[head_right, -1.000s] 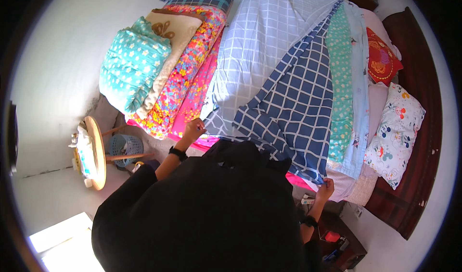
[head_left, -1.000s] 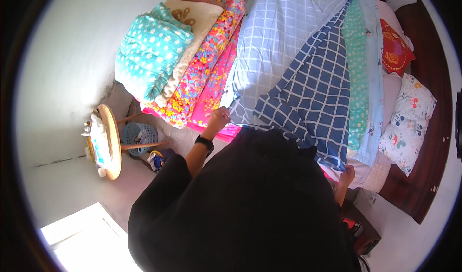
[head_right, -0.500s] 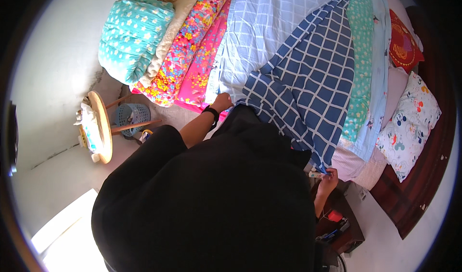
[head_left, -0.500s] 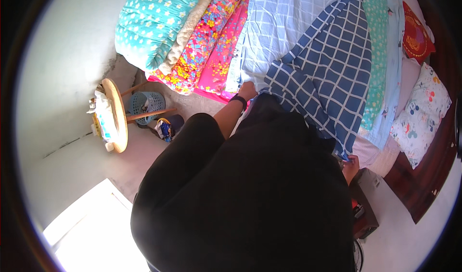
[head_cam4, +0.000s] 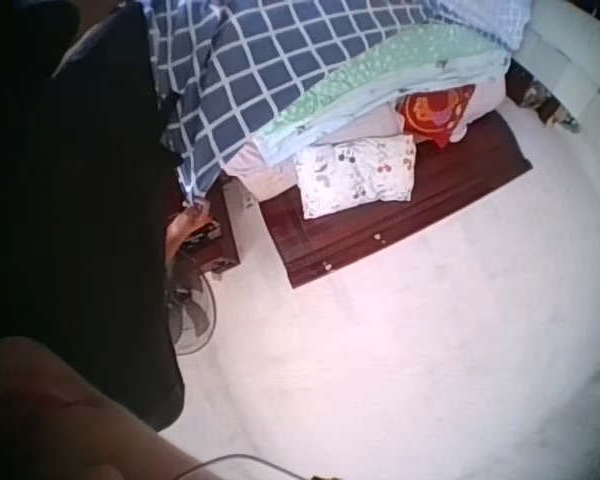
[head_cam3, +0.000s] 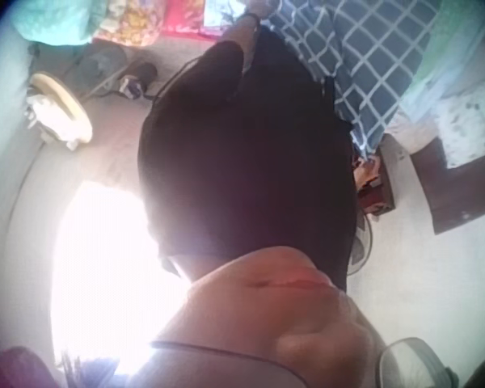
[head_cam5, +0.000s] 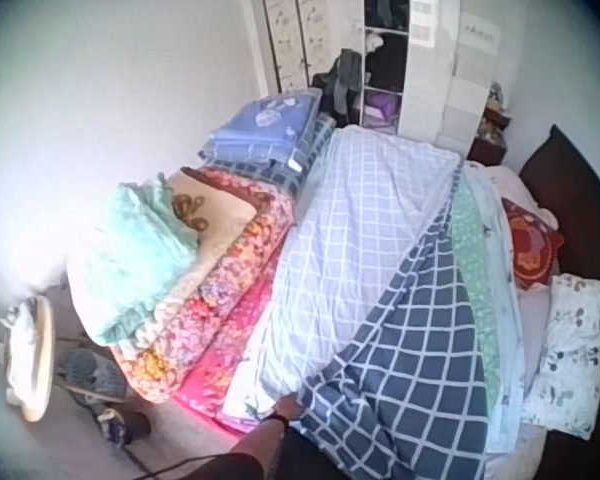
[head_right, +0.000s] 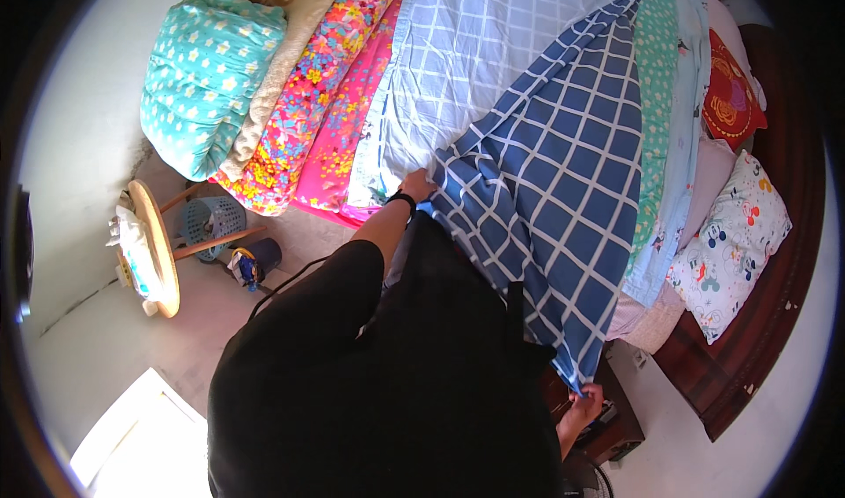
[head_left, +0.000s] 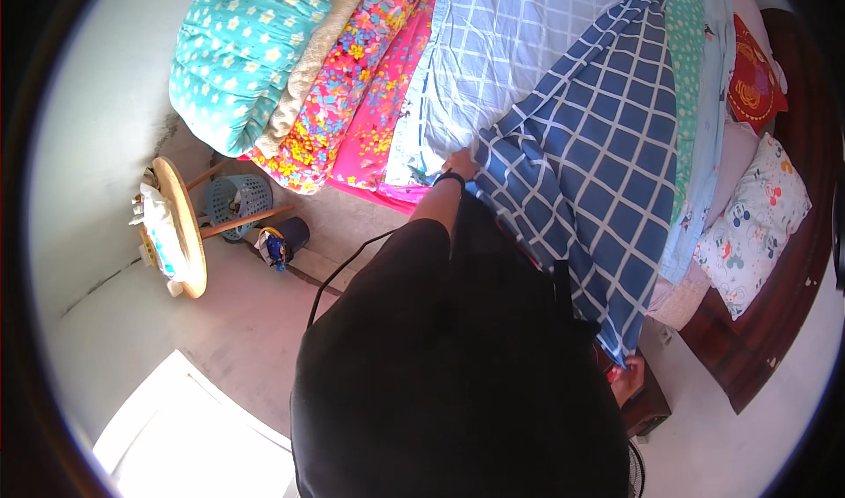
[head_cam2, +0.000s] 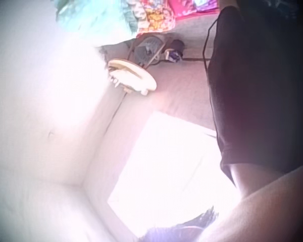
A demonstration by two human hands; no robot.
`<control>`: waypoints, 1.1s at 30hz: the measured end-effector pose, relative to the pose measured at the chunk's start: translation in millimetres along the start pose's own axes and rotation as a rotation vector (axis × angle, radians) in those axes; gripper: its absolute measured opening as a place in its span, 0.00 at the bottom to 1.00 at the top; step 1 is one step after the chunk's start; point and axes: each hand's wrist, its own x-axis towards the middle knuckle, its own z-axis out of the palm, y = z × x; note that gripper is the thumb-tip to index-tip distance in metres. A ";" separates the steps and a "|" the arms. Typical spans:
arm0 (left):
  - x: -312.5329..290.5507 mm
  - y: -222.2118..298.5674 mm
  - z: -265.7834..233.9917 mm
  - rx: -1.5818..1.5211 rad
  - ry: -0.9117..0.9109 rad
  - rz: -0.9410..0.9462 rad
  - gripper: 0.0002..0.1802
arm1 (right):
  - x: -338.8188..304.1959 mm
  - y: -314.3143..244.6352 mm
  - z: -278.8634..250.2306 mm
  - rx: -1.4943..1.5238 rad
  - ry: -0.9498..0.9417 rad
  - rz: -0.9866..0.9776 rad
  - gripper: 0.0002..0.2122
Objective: The person folds a series of blankets and a bedsheet on a bed, handling each item one at a time and smoothing them by hand before placing them in a stack.
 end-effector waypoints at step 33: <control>-32.3 59.0 48.1 -0.165 -0.151 0.473 0.36 | -35.4 -133.7 -0.1 0.269 0.333 -0.188 0.04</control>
